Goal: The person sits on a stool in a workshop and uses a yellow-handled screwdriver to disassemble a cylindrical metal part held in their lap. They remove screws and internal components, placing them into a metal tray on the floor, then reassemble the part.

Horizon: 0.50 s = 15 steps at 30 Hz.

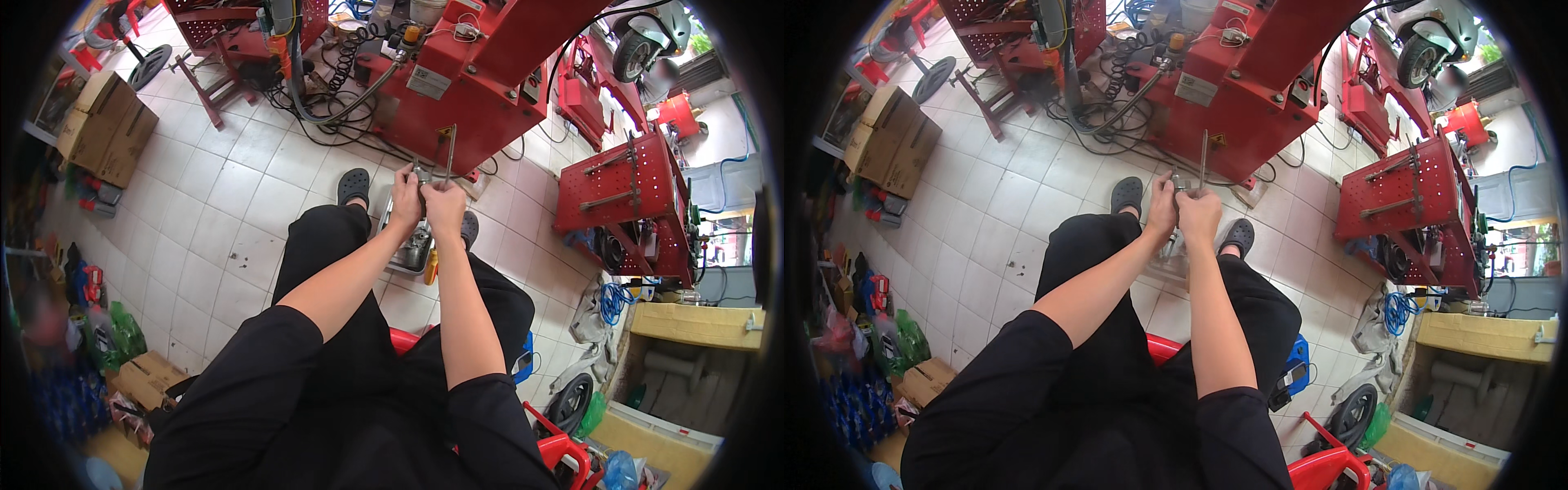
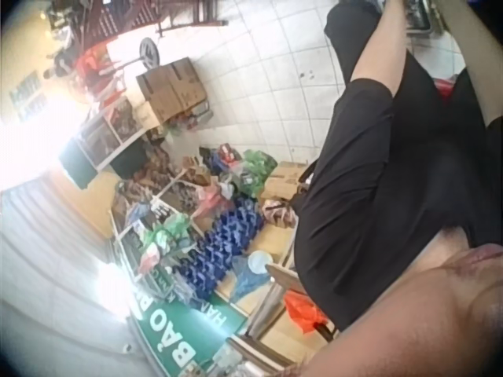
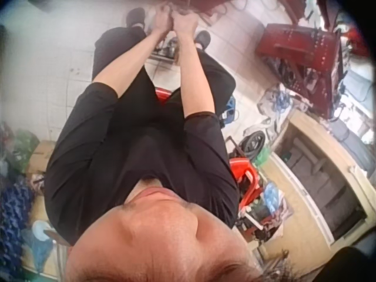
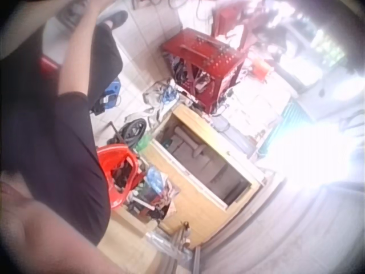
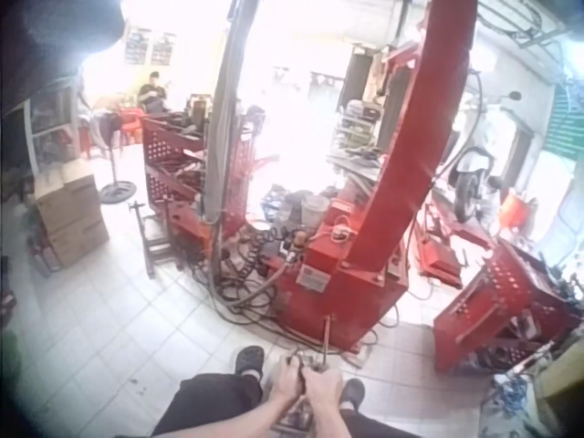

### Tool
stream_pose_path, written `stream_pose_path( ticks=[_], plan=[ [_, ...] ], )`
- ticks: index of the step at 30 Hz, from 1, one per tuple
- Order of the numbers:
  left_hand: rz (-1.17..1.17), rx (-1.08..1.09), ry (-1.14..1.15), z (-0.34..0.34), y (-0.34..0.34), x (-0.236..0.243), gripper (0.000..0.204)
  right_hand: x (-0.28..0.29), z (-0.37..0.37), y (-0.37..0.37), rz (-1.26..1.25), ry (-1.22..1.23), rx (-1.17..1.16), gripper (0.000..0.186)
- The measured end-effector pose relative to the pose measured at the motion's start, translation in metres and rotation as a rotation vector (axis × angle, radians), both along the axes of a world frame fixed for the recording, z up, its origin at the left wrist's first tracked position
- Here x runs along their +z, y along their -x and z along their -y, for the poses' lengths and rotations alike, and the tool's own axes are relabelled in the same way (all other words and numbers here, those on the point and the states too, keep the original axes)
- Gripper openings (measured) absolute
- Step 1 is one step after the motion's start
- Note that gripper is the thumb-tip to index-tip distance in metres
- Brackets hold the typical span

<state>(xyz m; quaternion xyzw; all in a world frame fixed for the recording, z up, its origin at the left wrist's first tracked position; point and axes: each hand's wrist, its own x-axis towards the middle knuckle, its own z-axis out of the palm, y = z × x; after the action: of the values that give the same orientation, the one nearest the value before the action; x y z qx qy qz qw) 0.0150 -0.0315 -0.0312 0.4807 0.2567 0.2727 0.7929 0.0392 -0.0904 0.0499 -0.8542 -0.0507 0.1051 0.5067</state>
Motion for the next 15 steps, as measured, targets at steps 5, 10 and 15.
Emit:
stream_pose_path(
  ticks=[5,10,15],
  plan=[
    [-0.020,-0.065,-0.071,-0.007,0.002,-0.010,0.041,0.019,-0.006,0.010,0.030,0.054,-0.001,0.024],
    [-0.011,0.032,-0.076,0.000,0.000,0.004,0.039,0.004,-0.004,0.011,0.185,0.216,-0.012,0.027],
    [0.018,0.082,-0.115,-0.001,0.000,-0.004,0.039,0.013,-0.009,0.011,0.134,0.278,0.026,0.024]
  ],
)
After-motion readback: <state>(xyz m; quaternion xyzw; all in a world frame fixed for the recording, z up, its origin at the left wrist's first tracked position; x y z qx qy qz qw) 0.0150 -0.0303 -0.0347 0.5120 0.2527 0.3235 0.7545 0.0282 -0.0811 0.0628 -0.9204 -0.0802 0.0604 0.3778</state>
